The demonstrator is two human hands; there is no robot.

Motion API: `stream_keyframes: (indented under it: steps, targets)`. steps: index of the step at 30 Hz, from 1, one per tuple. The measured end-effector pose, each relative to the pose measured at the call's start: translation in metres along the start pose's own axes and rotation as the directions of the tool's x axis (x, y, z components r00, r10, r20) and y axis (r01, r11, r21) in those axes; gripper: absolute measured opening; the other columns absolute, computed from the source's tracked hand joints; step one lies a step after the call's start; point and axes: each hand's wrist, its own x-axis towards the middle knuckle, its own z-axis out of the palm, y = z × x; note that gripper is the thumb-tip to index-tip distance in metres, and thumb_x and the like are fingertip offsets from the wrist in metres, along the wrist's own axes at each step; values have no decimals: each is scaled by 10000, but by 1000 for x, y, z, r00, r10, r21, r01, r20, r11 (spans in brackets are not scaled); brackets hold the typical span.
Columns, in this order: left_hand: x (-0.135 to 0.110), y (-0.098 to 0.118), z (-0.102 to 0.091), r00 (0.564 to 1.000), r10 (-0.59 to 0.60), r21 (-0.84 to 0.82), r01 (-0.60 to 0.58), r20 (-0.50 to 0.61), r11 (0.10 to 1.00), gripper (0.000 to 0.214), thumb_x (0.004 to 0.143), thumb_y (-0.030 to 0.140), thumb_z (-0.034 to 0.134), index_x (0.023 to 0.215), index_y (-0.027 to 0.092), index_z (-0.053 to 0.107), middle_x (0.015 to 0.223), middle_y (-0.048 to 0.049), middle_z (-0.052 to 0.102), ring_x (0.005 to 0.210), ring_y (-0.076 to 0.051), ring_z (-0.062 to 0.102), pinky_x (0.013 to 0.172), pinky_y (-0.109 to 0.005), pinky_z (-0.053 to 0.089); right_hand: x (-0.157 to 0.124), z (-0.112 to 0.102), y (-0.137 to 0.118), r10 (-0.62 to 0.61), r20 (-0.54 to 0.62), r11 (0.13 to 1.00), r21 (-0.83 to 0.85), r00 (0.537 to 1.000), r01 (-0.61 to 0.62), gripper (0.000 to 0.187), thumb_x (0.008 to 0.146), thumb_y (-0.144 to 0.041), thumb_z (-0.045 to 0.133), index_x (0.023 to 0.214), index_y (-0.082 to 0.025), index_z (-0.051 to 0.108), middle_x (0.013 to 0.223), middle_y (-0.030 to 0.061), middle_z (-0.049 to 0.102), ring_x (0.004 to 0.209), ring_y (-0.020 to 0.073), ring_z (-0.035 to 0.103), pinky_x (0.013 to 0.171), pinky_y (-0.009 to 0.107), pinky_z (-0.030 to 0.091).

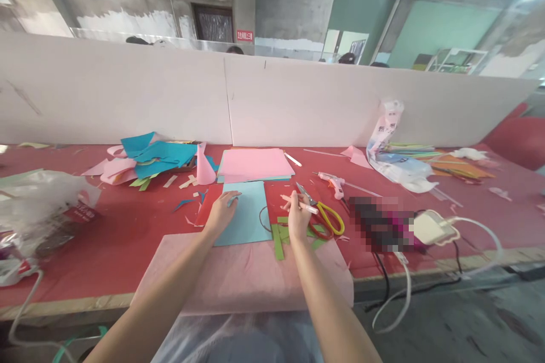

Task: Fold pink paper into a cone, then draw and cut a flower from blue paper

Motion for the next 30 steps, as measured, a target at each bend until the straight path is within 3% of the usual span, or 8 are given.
stream_keyframes:
  steps: [18, 30]
  targets:
    - [-3, 1, 1, 1000, 15, -29, -14, 17, 999, 262, 811, 146, 429, 951, 213, 640, 1099, -33, 592, 990, -173, 568, 889, -306, 449, 3, 2, 6, 24, 32, 998, 58, 999, -26, 253, 776, -432, 533, 720, -192, 475, 442, -56, 499, 404, 103, 498, 438, 218, 444]
    - [-3, -1, 4, 990, 131, -60, -128, 53, 990, 235, 790, 136, 484, 942, 218, 643, 1099, -34, 587, 983, -163, 575, 915, -312, 443, 2, 2, 6, 49, 107, 998, 44, 993, -54, 275, 766, -435, 542, 632, -203, 479, 349, -81, 402, 378, 107, 461, 437, 227, 444]
